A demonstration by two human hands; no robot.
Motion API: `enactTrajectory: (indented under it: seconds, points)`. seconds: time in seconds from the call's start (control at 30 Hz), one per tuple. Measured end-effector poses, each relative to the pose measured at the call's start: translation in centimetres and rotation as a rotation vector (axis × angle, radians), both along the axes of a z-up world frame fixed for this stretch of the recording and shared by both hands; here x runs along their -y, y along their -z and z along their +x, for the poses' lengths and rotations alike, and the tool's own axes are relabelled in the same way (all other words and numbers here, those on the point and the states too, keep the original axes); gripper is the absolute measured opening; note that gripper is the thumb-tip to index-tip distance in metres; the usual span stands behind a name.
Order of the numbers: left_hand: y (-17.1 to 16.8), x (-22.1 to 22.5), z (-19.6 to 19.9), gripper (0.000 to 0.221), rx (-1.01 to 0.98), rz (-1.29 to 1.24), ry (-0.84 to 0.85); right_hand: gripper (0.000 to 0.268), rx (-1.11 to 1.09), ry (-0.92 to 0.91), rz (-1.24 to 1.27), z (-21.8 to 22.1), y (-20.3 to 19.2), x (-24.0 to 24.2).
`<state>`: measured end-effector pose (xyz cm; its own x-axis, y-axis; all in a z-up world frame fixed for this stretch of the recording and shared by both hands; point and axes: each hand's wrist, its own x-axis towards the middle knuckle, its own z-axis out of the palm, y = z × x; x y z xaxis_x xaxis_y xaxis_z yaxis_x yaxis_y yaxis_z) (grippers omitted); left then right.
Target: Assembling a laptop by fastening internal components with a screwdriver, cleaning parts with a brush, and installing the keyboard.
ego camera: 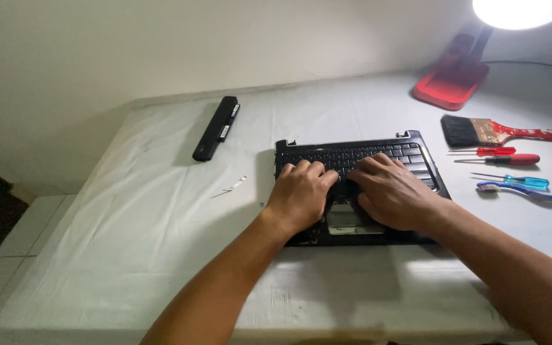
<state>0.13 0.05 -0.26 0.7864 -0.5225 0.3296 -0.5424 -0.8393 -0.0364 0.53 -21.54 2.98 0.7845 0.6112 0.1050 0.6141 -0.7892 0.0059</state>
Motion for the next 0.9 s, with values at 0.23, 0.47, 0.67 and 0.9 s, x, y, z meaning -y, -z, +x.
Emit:
enactTrajectory:
  seconds: [0.23,0.47,0.67,0.9]
  points:
    - [2.1,0.0,1.1,0.04,0.014,-0.042,-0.008,0.045,0.048,-0.13,0.084,0.9,2.2,0.0]
    - [1.2,0.0,0.7,0.041,0.008,-0.074,-0.006,0.057,-0.016,-0.166,0.273,2.3,2.4,-0.1]
    - [1.6,-0.8,1.6,0.044,0.093,-0.142,0.059,0.059,0.031,0.002,0.099,1.0,1.5,-0.7]
    - [0.7,-0.9,0.9,0.048,0.023,-0.024,-0.103,0.074,-0.066,0.357,-0.128,0.4,-0.7,1.3]
